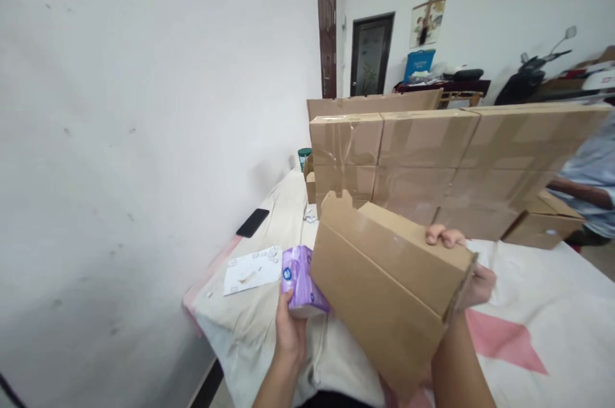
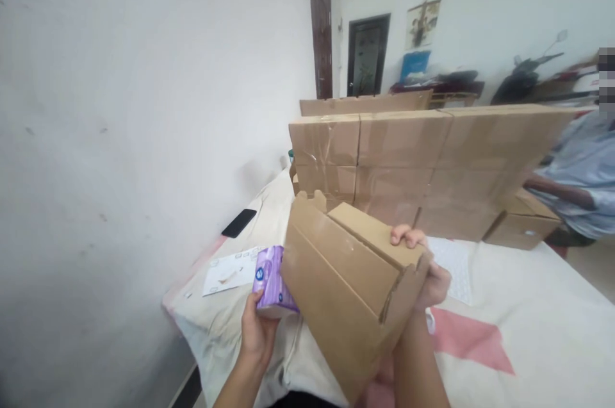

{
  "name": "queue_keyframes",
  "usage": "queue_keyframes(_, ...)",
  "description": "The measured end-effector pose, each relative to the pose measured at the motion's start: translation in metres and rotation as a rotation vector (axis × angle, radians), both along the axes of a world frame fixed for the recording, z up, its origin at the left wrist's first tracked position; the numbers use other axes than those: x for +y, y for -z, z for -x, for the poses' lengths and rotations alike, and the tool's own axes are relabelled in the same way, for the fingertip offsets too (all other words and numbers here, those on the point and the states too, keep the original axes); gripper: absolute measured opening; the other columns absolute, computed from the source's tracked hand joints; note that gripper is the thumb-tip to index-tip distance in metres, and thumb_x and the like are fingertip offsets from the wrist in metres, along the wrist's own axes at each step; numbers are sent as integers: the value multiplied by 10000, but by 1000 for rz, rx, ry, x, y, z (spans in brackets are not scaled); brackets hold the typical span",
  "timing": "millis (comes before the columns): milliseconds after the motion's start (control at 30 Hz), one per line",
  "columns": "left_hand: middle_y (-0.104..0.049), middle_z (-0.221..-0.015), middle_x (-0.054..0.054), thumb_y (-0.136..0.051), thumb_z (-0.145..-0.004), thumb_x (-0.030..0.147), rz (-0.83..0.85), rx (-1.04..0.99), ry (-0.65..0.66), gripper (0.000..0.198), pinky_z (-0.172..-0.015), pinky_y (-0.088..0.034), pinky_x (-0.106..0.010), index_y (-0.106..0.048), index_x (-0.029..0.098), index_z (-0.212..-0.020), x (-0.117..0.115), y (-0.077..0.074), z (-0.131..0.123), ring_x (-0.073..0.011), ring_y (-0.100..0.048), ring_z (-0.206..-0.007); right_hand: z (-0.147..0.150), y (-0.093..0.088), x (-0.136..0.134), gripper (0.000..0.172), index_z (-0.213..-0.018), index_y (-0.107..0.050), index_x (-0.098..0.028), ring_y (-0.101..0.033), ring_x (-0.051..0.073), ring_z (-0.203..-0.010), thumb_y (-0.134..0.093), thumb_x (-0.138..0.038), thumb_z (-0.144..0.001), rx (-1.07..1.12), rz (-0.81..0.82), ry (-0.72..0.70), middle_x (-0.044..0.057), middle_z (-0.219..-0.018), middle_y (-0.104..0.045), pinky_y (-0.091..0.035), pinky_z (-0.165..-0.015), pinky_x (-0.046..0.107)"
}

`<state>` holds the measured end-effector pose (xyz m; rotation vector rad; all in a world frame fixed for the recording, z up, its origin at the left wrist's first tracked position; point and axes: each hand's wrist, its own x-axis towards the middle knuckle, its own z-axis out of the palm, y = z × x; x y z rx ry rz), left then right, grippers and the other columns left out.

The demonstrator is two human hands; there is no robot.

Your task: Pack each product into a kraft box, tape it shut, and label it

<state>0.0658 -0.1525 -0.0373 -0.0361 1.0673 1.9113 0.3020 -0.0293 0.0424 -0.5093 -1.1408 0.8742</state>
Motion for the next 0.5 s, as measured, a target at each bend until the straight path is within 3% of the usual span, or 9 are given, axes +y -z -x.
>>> queue_keyframes(133, -772, -1140, -62, -734, -768, 309, 80, 88, 16, 418, -878, -614, -368, -719, 246, -1181, -31, 34, 12, -298, -729, -1132, 2, 19, 11, 328, -794, -382, -274, -506, 283, -812, -461, -592, -772, 9, 104, -250, 33, -841, -434, -451, -848, 463)
queue_keyframes(200, -766, -1156, -40, -743, -754, 332, 77, 154, -6, 444, -902, -610, -388, -707, 278, -1193, -39, 39, 27, -308, -717, -1157, 4, 29, 22, 244, -786, -406, -270, -556, 289, -911, -564, -428, -688, -54, 160, -344, 43, -892, -532, -448, -924, 458)
queue_keyframes(267, -765, -1150, -11, -754, -733, 352, 44, 242, -59, 451, -927, -598, -363, -702, 301, -1178, -43, 32, 46, -290, -703, -1175, 9, 38, 34, 233, -771, -459, -256, -585, 296, -1058, -590, -261, -578, -164, 215, -448, 56, -1003, -642, -427, -999, 447)
queue_keyframes(367, -754, -1124, 8, -772, -710, 418, -73, 426, -141, 445, -985, -564, -306, -710, 302, -1135, -40, -1, 78, -248, -683, -1186, 19, 50, 51, 286, -808, -570, -239, -594, 297, -1199, -558, -174, -530, -261, 294, -609, 55, -1138, -727, -413, -1051, 440)
queue_keyframes(433, -748, -1085, -9, -819, -634, 468, -145, 547, -138, 541, -944, -581, -304, -716, 289, -1134, -31, -39, 98, -254, -697, -1118, 24, 61, 60, 387, -909, -646, -242, -609, 299, -1229, -557, -179, -538, -265, 347, -669, 49, -1200, -740, -433, -1051, 432)
queue_keyframes(500, -744, -1092, -28, -861, -597, 492, -221, 736, 4, 679, -909, -602, -351, -693, 300, -1227, -13, -84, 113, -288, -706, -1080, 28, 73, 67, 469, -997, -691, -251, -641, 301, -1208, -576, -204, -544, -233, 413, -690, 46, -1206, -753, -468, -1030, 413)
